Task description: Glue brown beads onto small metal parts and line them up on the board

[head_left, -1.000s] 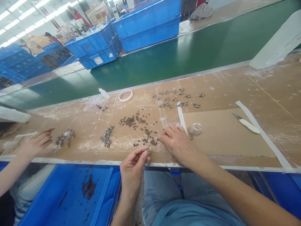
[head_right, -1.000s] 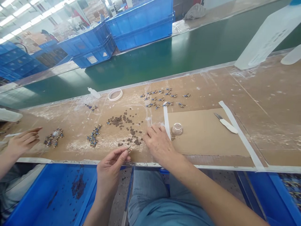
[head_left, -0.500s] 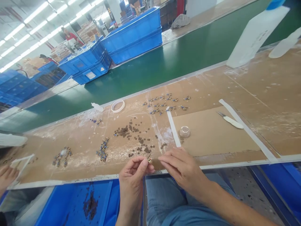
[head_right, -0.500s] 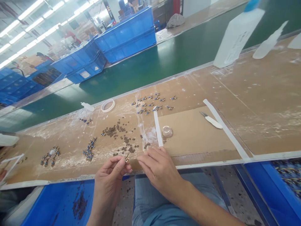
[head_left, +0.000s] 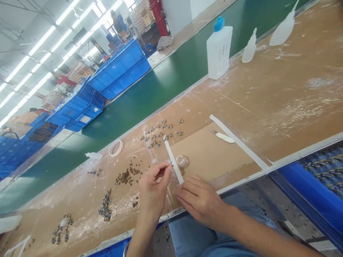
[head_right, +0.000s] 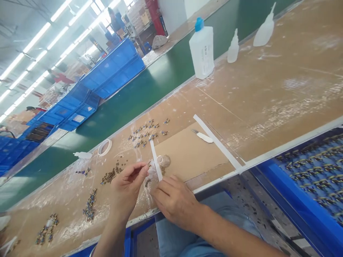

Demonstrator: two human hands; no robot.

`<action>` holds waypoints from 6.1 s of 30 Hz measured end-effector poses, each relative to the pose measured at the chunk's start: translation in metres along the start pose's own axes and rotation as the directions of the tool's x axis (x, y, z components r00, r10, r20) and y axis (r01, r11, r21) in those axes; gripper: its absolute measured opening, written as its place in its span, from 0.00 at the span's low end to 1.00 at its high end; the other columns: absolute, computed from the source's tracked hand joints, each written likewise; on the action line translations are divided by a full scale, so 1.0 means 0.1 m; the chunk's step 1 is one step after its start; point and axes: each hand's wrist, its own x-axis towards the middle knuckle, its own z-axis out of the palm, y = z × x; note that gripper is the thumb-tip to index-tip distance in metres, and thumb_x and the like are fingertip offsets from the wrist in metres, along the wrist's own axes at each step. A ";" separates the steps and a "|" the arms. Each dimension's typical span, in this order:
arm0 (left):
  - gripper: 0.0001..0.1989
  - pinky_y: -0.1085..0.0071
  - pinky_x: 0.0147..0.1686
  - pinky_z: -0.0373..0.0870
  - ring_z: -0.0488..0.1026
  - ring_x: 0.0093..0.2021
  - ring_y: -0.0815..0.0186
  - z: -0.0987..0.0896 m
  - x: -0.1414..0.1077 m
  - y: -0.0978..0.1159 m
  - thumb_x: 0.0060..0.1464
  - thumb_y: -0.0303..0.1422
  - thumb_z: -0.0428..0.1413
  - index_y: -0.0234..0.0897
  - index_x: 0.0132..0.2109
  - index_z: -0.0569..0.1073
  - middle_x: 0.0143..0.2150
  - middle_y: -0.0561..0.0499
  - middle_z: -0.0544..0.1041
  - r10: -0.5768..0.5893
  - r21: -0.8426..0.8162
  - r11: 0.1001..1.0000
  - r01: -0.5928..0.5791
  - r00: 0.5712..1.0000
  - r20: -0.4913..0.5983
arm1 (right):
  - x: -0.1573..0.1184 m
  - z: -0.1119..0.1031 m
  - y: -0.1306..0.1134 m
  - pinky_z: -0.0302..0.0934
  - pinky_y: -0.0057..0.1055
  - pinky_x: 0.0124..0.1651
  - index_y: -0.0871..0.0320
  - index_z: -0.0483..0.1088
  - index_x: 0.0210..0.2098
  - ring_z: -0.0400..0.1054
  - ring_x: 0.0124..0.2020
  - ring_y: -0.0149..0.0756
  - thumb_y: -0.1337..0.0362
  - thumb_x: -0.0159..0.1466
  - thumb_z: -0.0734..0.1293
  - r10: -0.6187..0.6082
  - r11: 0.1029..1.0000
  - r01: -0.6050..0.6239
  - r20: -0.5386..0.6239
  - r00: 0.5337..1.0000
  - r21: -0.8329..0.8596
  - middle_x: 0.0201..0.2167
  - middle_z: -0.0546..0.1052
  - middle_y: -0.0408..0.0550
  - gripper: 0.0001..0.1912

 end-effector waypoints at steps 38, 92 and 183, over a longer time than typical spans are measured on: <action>0.08 0.74 0.31 0.73 0.76 0.29 0.66 -0.28 -0.31 -0.06 0.50 0.38 0.64 0.39 0.35 0.81 0.28 0.52 0.79 -0.116 0.045 0.991 0.127 0.974 -0.197 | 0.01 -0.06 -0.03 0.52 0.34 0.41 0.58 0.70 0.40 0.63 0.36 0.35 0.72 0.69 0.61 0.069 0.996 -0.074 0.091 0.993 0.047 0.33 0.74 0.46 0.06; 0.10 0.68 0.35 0.74 0.79 0.31 0.64 -0.03 -0.60 -0.47 0.55 0.39 0.58 0.38 0.36 0.80 0.33 0.49 0.83 -0.135 0.290 0.940 0.178 0.977 -0.164 | -0.06 0.03 -0.14 0.55 0.40 0.49 0.62 0.70 0.41 0.65 0.48 0.41 0.73 0.65 0.63 0.102 0.985 -0.092 0.061 0.993 -0.144 0.45 0.77 0.51 0.06; 0.05 0.59 0.56 0.62 0.72 0.49 0.56 -1.73 -0.11 -1.73 0.53 0.27 0.59 0.37 0.30 0.78 0.37 0.45 0.79 -0.244 0.504 0.763 0.405 0.902 -0.355 | -0.03 0.12 0.07 0.68 0.33 0.49 0.54 0.72 0.53 0.75 0.39 0.35 0.65 0.71 0.61 -0.176 0.984 0.174 -0.044 0.983 -0.048 0.40 0.80 0.46 0.13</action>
